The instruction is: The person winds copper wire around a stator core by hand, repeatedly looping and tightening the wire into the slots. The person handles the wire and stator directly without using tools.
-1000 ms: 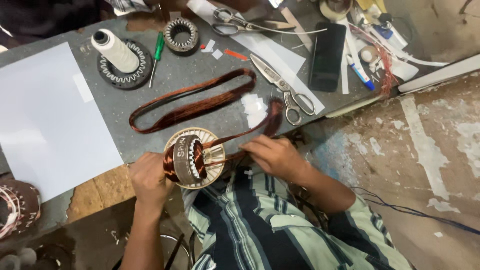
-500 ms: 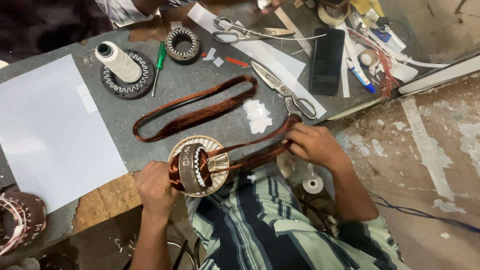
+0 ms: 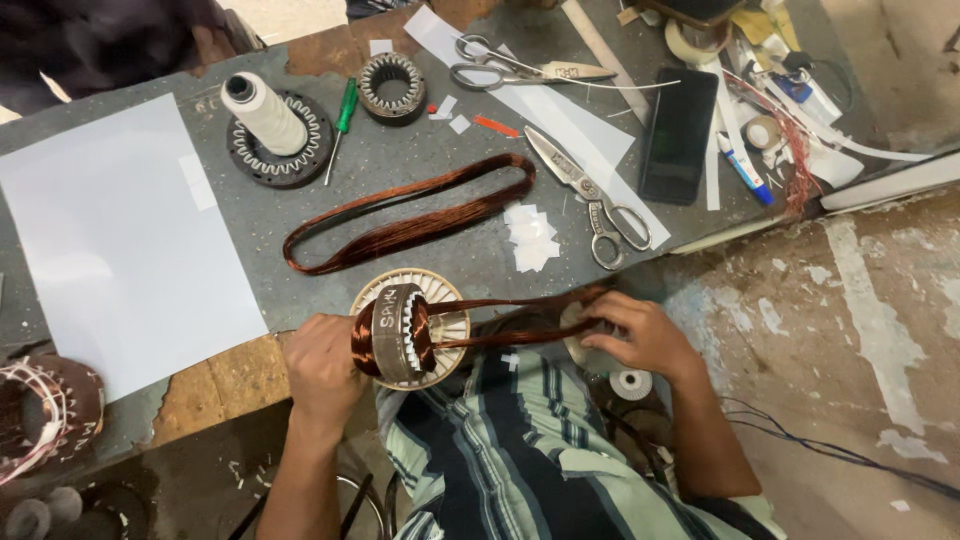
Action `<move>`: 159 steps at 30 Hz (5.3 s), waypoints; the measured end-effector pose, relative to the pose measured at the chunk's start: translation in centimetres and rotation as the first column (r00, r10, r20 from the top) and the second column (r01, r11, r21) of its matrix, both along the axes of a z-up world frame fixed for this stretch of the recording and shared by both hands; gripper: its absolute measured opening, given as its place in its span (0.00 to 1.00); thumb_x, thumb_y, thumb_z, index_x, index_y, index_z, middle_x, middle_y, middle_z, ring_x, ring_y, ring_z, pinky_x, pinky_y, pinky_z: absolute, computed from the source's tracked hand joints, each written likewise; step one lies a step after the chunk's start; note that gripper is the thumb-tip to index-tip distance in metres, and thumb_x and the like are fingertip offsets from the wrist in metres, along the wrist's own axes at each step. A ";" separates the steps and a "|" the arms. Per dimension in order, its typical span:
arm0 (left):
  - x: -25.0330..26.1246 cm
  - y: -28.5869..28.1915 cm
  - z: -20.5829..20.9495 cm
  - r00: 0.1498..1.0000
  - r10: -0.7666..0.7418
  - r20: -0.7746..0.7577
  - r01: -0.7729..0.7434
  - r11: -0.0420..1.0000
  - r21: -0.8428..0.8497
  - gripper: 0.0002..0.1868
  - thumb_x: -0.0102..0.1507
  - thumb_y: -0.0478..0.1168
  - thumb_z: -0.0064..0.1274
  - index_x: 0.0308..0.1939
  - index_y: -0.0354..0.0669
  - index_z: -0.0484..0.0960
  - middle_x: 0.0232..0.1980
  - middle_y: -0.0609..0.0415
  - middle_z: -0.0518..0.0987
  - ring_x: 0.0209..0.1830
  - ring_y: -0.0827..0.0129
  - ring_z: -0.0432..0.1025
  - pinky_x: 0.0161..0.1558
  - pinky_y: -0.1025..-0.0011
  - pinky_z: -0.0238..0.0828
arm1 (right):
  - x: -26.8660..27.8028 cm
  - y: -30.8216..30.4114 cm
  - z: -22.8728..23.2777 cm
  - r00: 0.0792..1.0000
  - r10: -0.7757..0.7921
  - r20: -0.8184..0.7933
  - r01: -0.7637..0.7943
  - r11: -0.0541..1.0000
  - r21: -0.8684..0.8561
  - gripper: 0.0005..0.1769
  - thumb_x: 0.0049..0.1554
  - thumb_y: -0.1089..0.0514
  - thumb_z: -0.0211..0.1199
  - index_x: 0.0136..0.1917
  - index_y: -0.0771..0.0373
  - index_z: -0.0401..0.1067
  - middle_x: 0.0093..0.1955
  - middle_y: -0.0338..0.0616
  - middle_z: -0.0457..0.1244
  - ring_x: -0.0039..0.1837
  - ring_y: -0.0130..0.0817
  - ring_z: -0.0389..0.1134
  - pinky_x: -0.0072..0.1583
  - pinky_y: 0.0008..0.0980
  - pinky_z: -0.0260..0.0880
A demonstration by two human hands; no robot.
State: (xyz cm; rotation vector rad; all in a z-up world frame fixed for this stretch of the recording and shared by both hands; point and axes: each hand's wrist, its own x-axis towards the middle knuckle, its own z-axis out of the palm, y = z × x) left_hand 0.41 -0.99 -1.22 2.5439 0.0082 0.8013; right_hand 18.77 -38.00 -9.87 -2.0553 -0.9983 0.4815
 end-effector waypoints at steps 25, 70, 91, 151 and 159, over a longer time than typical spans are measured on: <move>0.1 0.0 0.7 0.998 0.016 -0.056 -0.014 1.000 0.027 0.08 0.56 0.35 0.61 0.27 0.36 0.78 0.26 0.48 0.76 0.26 0.55 0.73 0.34 0.62 0.69 | 0.1 11.2 8.0 0.934 0.112 0.340 -0.210 0.941 0.267 0.13 0.57 0.58 0.69 0.55 0.63 0.79 0.52 0.49 0.72 0.51 0.40 0.74 0.54 0.34 0.74; -0.7 -1.3 0.2 0.990 0.124 -0.067 -0.136 0.964 -0.227 0.05 0.57 0.28 0.60 0.37 0.34 0.82 0.38 0.46 0.81 0.39 0.54 0.78 0.45 0.63 0.73 | -1.1 17.2 8.1 0.902 0.163 0.401 -0.330 0.857 0.395 0.08 0.59 0.62 0.68 0.53 0.61 0.80 0.41 0.40 0.68 0.38 0.30 0.70 0.39 0.29 0.71; -0.5 -1.2 0.0 0.983 0.174 -0.061 -0.178 0.982 -0.064 0.08 0.56 0.31 0.64 0.37 0.32 0.83 0.42 0.48 0.81 0.43 0.55 0.74 0.47 0.62 0.70 | -0.3 17.4 8.3 0.910 0.155 0.384 -0.345 0.798 0.494 0.08 0.58 0.61 0.69 0.52 0.62 0.76 0.48 0.43 0.66 0.46 0.39 0.72 0.46 0.35 0.74; -4.0 -1.9 2.4 0.918 0.395 -0.043 -0.330 0.696 -0.638 0.12 0.69 0.33 0.57 0.57 0.33 0.83 0.59 0.44 0.80 0.50 0.66 0.73 0.54 0.70 0.71 | 2.7 11.1 1.7 0.922 -0.353 0.157 0.300 0.910 0.285 0.05 0.56 0.62 0.73 0.46 0.62 0.80 0.45 0.46 0.68 0.46 0.43 0.71 0.48 0.36 0.70; -6.0 -8.1 1.7 0.942 0.017 0.336 0.071 0.967 -0.246 0.13 0.58 0.32 0.63 0.47 0.39 0.84 0.41 0.49 0.85 0.40 0.64 0.80 0.44 0.70 0.80 | -1.6 7.8 4.6 0.935 -0.354 0.029 0.288 0.801 0.524 0.04 0.56 0.72 0.65 0.46 0.69 0.78 0.46 0.48 0.69 0.46 0.34 0.70 0.50 0.30 0.71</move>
